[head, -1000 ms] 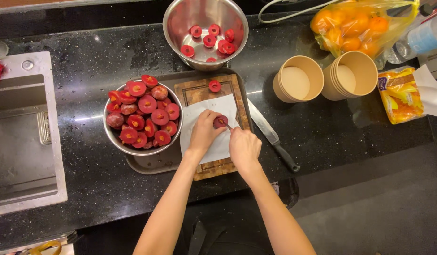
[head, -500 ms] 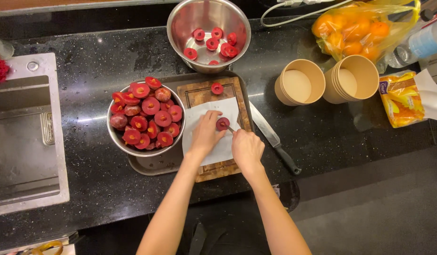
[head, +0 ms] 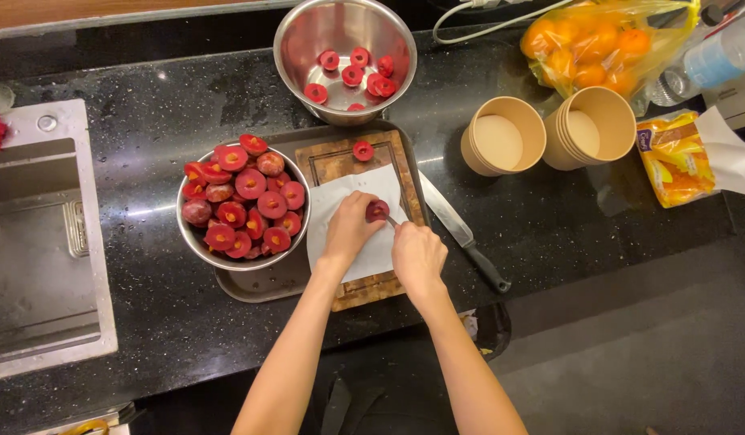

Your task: Using a small paring knife to remove pits from halved plums.

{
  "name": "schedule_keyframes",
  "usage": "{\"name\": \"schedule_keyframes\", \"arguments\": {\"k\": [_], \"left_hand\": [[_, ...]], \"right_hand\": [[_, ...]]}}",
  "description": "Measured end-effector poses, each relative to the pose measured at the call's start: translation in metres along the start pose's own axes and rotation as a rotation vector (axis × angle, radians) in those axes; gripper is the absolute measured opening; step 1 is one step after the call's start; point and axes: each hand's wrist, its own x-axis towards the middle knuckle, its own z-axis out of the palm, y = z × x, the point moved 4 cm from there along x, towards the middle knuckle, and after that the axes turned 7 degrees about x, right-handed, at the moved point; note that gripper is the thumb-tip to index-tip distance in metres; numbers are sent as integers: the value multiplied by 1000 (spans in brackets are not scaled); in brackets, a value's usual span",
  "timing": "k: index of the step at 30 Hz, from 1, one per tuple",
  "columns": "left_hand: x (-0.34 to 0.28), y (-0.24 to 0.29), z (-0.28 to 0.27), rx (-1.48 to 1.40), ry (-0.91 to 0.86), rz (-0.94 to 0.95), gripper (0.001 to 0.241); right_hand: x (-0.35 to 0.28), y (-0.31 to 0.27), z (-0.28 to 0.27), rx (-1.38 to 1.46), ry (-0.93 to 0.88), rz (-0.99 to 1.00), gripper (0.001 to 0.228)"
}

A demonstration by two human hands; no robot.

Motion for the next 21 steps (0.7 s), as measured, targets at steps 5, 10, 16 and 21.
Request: {"name": "schedule_keyframes", "arguments": {"k": [5, 10, 16, 21], "left_hand": [[-3, -3, 16, 50, 37, -82, 42], [-5, -4, 32, 107, 52, -177, 44], [-4, 7, 9, 86, 40, -214, 51], [-8, 11, 1, 70, -18, -98, 40]], "right_hand": [[4, -3, 3, -2, -12, -7, 31], [3, -3, 1, -5, -22, 0, 31], [0, -2, -11, -4, -36, 17, 31], [-12, 2, -53, 19, -22, 65, 29]]}}
